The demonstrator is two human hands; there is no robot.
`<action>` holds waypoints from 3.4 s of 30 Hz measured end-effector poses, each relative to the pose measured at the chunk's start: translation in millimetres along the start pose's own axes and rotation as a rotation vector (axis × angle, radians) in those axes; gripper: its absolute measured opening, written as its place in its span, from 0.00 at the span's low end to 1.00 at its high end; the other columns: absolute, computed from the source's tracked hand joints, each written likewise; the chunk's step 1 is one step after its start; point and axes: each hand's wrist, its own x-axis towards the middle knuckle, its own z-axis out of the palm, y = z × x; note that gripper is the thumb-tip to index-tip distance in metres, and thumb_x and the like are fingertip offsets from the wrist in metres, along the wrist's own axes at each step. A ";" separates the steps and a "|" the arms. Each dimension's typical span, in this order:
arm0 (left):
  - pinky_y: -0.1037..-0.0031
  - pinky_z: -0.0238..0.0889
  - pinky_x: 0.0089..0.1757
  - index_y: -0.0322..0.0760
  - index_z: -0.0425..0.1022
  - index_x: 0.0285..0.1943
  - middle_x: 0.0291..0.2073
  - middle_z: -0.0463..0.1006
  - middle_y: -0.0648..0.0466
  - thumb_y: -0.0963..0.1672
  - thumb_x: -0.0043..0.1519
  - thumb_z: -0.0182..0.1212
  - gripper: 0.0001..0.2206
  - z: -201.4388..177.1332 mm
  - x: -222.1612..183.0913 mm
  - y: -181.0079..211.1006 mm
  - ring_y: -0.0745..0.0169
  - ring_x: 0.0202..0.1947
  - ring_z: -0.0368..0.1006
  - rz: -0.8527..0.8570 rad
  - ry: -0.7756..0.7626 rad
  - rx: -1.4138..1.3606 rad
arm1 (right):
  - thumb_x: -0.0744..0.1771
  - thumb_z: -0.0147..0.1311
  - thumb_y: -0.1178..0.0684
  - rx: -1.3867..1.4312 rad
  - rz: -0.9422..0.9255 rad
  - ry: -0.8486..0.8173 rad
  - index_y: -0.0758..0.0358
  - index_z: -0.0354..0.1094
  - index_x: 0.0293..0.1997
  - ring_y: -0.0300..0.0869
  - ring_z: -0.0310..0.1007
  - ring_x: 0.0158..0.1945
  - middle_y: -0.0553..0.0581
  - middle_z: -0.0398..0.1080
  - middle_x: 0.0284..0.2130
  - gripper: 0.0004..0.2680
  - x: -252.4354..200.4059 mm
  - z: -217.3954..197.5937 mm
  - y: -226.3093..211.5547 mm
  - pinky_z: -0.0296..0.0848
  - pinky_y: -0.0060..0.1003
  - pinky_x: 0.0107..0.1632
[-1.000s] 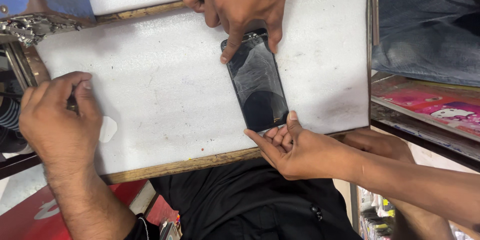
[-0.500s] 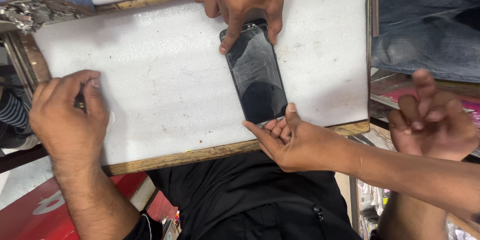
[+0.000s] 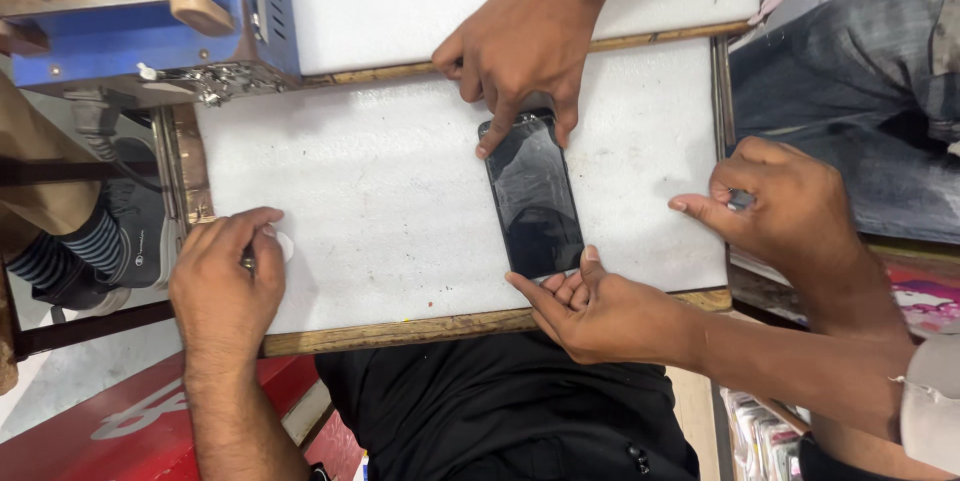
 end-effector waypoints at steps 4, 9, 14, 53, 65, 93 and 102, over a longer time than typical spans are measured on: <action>0.64 0.72 0.45 0.42 0.83 0.49 0.36 0.80 0.53 0.39 0.64 0.60 0.09 -2.0 -6.3 4.7 0.57 0.41 0.77 -0.015 -0.015 0.015 | 0.59 0.65 0.71 -0.041 -0.042 -0.018 0.84 0.70 0.43 0.35 0.70 0.28 0.71 0.71 0.41 0.12 2.6 3.8 -1.4 0.78 0.28 0.39; 0.70 0.72 0.38 0.46 0.84 0.48 0.30 0.78 0.57 0.39 0.62 0.63 0.09 -0.6 -20.7 12.0 0.64 0.33 0.73 -0.025 -0.115 0.100 | 0.55 0.66 0.71 -0.083 -0.085 -0.036 0.84 0.69 0.40 0.39 0.74 0.32 0.51 0.62 0.21 0.14 2.4 1.4 -3.3 0.78 0.44 0.60; 0.75 0.72 0.34 0.50 0.84 0.47 0.27 0.76 0.60 0.41 0.59 0.68 0.09 6.3 -42.1 26.1 0.68 0.29 0.71 -0.022 -0.244 0.010 | 0.57 0.66 0.71 -0.074 -0.097 -0.055 0.80 0.70 0.36 0.44 0.77 0.39 0.56 0.64 0.25 0.10 2.5 1.1 -0.2 0.80 0.41 0.53; 0.71 0.74 0.44 0.55 0.83 0.53 0.36 0.78 0.59 0.41 0.55 0.63 0.17 -21.1 -150.9 31.4 0.65 0.35 0.77 -0.079 -0.868 -0.243 | 0.60 0.57 0.72 0.114 0.094 -0.021 0.78 0.71 0.33 0.51 0.72 0.55 0.55 0.63 0.23 0.03 4.4 9.0 -16.6 0.85 0.38 0.47; 0.69 0.72 0.44 0.49 0.84 0.50 0.36 0.78 0.56 0.41 0.71 0.63 0.06 -2.0 -54.3 -44.6 0.60 0.40 0.76 -0.036 0.035 0.136 | 0.58 0.58 0.72 -0.035 0.069 0.004 0.80 0.71 0.35 0.39 0.76 0.38 0.59 0.68 0.26 0.06 2.0 5.9 -6.5 0.85 0.27 0.38; 0.68 0.72 0.44 0.44 0.85 0.47 0.35 0.79 0.56 0.39 0.66 0.65 0.06 -0.6 -10.8 4.3 0.58 0.41 0.75 0.024 -0.017 0.177 | 0.56 0.60 0.74 -0.103 -0.030 -0.040 0.83 0.68 0.39 0.31 0.64 0.26 0.71 0.73 0.43 0.11 5.5 7.8 -6.1 0.78 0.20 0.30; 0.69 0.72 0.46 0.41 0.84 0.48 0.34 0.78 0.57 0.38 0.68 0.66 0.05 9.1 1.1 9.7 0.61 0.40 0.76 0.097 -0.008 0.156 | 0.58 0.59 0.74 -0.072 -0.043 -0.075 0.84 0.68 0.41 0.30 0.62 0.26 0.66 0.72 0.39 0.11 5.8 6.4 -5.5 0.78 0.19 0.32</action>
